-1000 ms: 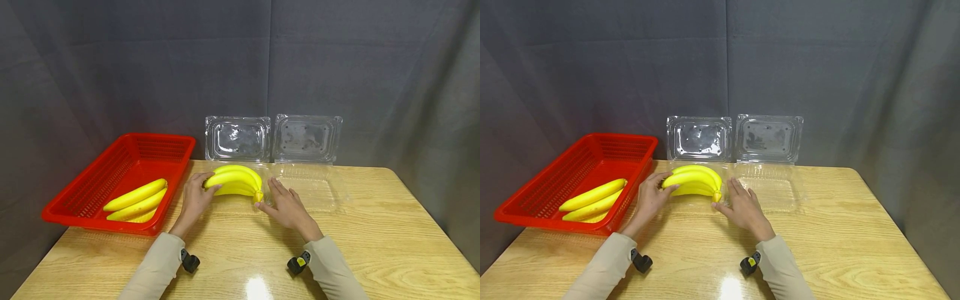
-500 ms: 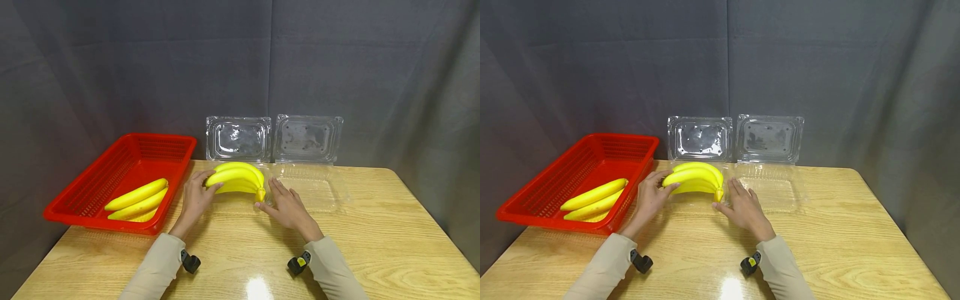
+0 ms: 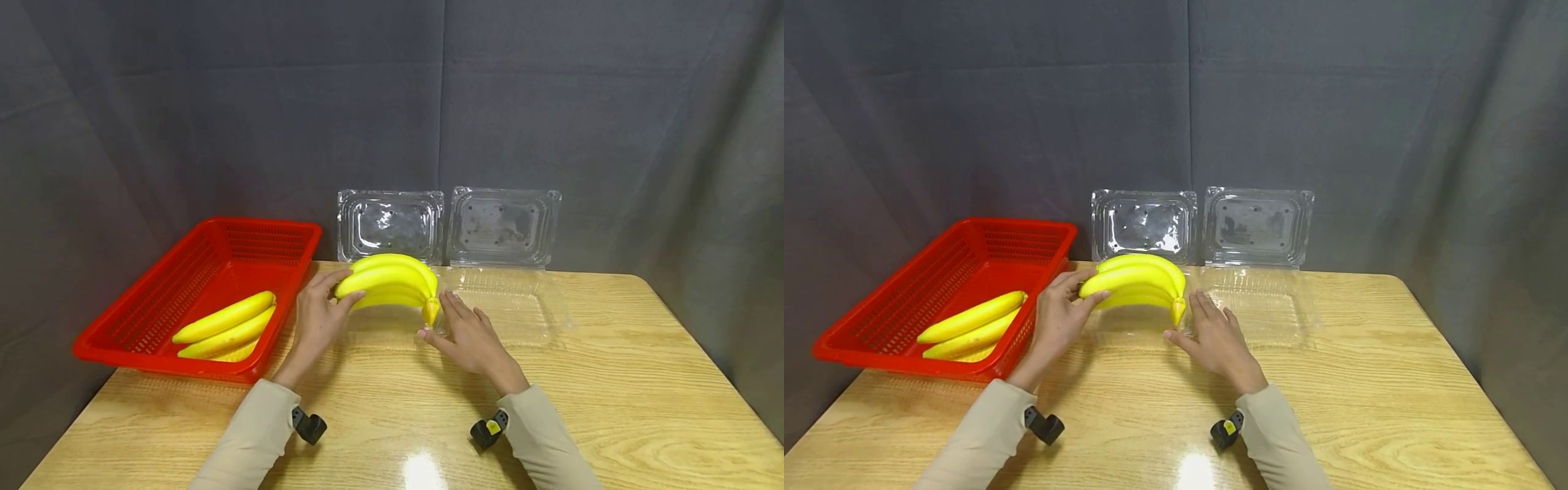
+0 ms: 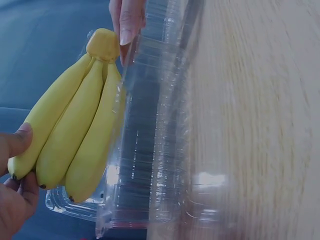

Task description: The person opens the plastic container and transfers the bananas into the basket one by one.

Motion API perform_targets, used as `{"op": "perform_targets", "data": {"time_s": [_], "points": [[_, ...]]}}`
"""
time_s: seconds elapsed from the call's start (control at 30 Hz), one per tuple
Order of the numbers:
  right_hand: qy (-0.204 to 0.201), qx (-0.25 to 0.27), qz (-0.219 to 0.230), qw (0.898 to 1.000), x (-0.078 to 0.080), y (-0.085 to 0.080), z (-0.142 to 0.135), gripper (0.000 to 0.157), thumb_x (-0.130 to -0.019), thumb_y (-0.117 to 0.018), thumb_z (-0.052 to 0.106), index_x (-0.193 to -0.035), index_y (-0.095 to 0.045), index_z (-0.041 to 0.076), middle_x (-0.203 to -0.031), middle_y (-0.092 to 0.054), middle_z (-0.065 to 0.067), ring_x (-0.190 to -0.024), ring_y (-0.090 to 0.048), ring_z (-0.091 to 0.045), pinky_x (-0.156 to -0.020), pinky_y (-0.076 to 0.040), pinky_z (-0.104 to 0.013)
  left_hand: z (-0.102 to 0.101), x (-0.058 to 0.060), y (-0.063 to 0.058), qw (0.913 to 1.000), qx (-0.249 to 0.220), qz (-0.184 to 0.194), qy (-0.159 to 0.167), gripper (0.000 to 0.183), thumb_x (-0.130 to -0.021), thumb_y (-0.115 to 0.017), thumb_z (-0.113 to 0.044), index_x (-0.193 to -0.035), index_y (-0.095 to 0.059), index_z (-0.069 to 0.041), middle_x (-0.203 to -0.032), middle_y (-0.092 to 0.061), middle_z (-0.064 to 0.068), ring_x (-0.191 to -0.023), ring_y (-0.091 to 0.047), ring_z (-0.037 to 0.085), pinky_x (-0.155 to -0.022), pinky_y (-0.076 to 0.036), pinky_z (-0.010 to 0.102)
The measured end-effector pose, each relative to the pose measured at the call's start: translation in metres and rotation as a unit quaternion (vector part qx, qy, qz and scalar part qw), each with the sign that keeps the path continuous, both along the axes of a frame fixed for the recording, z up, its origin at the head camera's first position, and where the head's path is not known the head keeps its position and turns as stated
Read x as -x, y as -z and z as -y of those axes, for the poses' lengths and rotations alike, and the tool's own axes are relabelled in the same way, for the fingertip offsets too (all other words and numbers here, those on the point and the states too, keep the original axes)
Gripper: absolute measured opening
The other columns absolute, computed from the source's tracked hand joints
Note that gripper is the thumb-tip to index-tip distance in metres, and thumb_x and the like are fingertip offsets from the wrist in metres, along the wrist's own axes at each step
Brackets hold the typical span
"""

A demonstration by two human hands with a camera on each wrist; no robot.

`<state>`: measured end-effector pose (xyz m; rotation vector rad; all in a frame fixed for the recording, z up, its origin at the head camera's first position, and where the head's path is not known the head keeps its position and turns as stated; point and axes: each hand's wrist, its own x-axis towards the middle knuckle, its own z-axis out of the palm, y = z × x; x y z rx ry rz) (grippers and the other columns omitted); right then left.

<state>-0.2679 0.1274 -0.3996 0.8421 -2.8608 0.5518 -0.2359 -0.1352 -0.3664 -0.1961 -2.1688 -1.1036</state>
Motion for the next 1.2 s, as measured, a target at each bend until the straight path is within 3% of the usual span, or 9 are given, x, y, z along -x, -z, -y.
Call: {"op": "perform_targets", "data": {"time_s": [0.37,0.57,0.8,1.2], "points": [[0.001,0.0,0.002,1.0,0.001,-0.001,0.0,0.092,-0.093,-0.041,0.067,-0.152,-0.019,-0.001,-0.156,-0.021,-0.019,-0.142,-0.021,-0.033,-0.11,-0.017,-0.059,0.003,-0.003,-0.013,0.9992,0.001,-0.04,-0.001,0.041,-0.073,-0.085,-0.01,-0.11,-0.071,0.001,-0.101,-0.068,0.013,-0.079,-0.062,0.023,-0.067,-0.053,0.04],[0.0,-0.003,-0.006,1.0,0.001,-0.001,0.001,0.093,-0.093,-0.041,0.066,-0.15,-0.022,-0.005,-0.155,-0.022,-0.021,-0.141,-0.023,-0.035,-0.109,-0.018,-0.06,0.007,-0.008,-0.021,0.999,-0.015,-0.038,0.016,0.04,-0.074,-0.085,-0.01,-0.11,-0.071,0.001,-0.102,-0.067,0.013,-0.084,-0.064,0.023,-0.072,-0.055,0.04],[0.001,0.0,-0.002,1.0,0.001,0.0,0.001,0.092,-0.094,-0.043,0.065,-0.151,-0.02,-0.003,-0.155,-0.022,-0.02,-0.141,-0.023,-0.034,-0.109,-0.019,-0.059,0.012,-0.015,-0.027,0.9993,-0.016,-0.033,0.011,0.041,-0.074,-0.085,-0.011,-0.111,-0.071,0.001,-0.104,-0.068,0.012,-0.086,-0.065,0.023,-0.075,-0.056,0.039],[-0.005,-0.004,-0.002,1.0,0.0,0.0,0.0,0.09,-0.094,-0.043,0.063,-0.15,-0.023,-0.006,-0.155,-0.023,-0.021,-0.142,-0.022,-0.034,-0.109,-0.019,-0.059,0.019,-0.024,-0.038,0.9991,-0.022,-0.036,0.011,0.039,-0.075,-0.085,-0.012,-0.11,-0.072,0.0,-0.101,-0.067,0.011,-0.081,-0.064,0.019,-0.07,-0.053,0.036]]}}
